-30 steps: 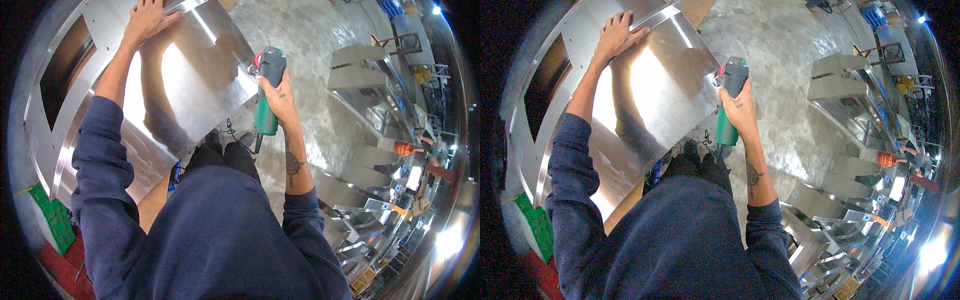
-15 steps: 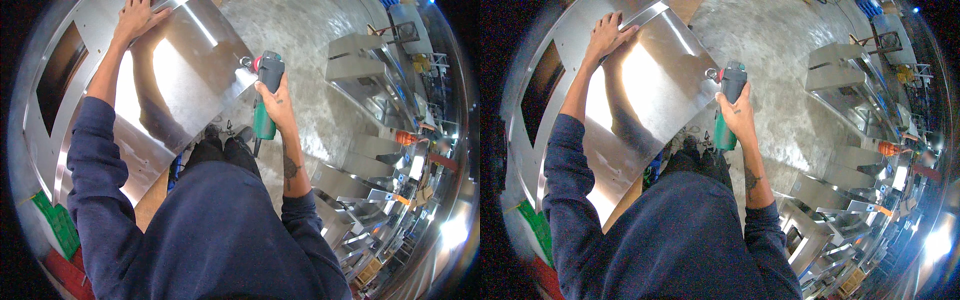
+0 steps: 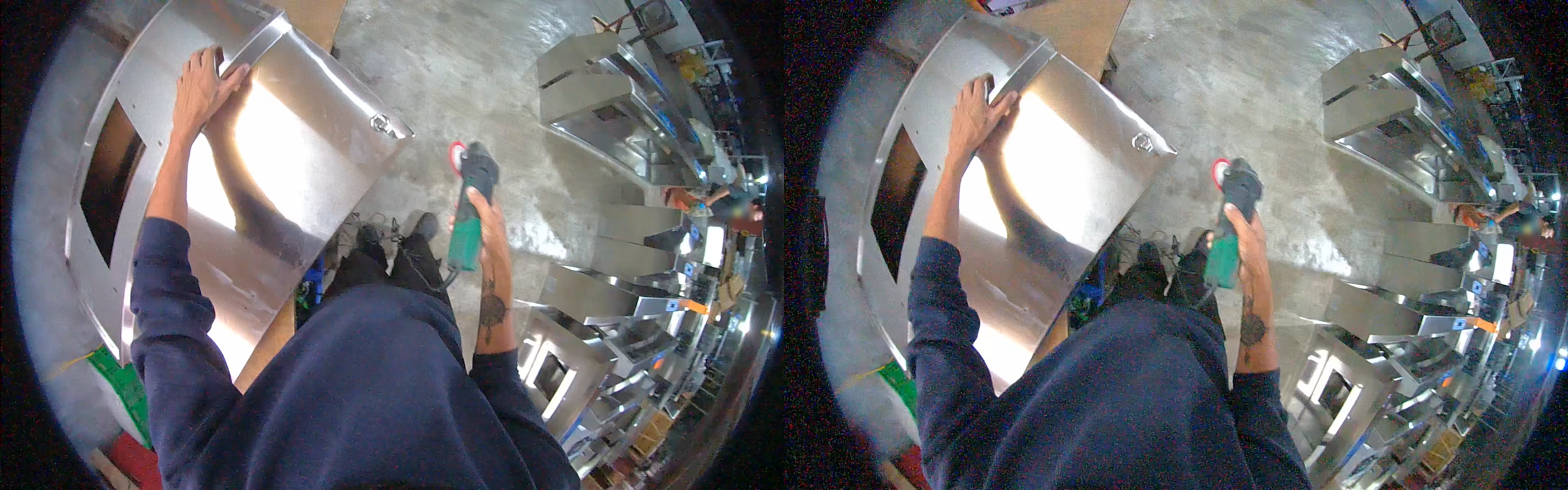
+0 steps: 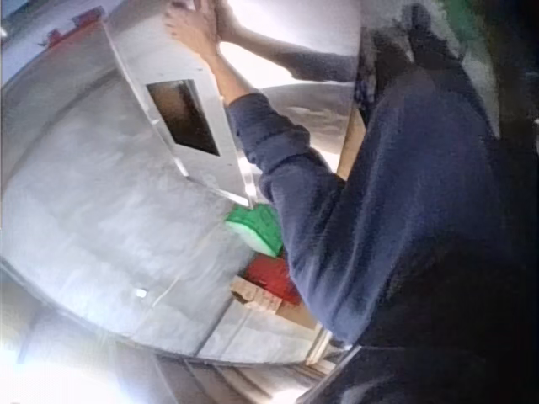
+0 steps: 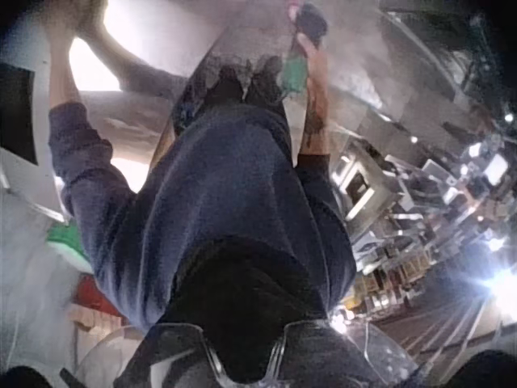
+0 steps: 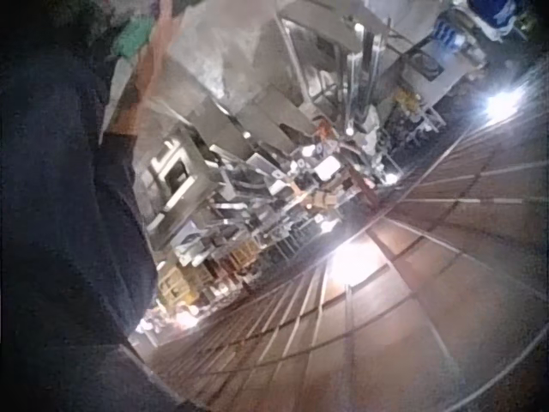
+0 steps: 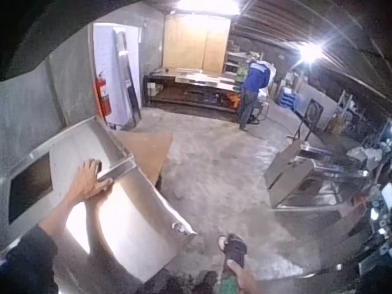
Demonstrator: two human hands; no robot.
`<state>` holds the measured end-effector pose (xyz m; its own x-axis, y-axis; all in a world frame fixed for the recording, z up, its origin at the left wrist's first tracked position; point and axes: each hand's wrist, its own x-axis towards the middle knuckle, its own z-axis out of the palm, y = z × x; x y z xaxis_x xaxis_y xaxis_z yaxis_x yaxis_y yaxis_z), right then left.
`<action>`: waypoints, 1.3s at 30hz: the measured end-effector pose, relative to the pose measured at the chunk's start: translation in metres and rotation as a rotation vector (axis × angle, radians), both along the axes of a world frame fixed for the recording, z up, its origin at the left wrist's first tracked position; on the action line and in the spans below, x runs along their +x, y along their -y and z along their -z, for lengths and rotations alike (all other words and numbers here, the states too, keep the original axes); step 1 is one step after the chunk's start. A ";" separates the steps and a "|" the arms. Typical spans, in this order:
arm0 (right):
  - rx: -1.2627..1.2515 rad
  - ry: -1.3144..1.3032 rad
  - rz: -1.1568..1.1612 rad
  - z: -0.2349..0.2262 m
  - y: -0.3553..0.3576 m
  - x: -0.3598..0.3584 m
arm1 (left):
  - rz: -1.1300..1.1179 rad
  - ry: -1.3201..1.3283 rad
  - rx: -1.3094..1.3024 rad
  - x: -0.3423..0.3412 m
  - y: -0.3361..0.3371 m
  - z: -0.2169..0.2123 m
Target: The person uses a handheld angle grinder with a polishing pad to smooth the surface of a stainless steel hood. They reposition the hood on a workbench and continue polishing different sections, including edges and the underside.
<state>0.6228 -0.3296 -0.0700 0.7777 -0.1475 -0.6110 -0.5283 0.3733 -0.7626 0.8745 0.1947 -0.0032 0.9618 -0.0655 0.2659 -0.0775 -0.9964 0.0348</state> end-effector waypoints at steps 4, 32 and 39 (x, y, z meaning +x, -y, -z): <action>0.224 0.102 0.307 0.009 0.020 -0.023 | 0.239 0.457 0.216 -0.015 -0.003 0.006; 0.216 0.262 0.160 0.007 0.139 0.021 | 0.081 -0.019 -0.378 0.003 0.177 0.091; 0.150 0.402 -0.114 -0.065 0.106 0.087 | 0.453 -0.732 -1.060 -0.168 0.368 -0.005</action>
<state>0.7095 -0.4355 -0.0049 0.9642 0.0201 -0.2644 -0.2446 0.4526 -0.8575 0.7063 -0.1736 0.0022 0.8522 -0.4946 -0.1708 -0.0213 -0.3590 0.9331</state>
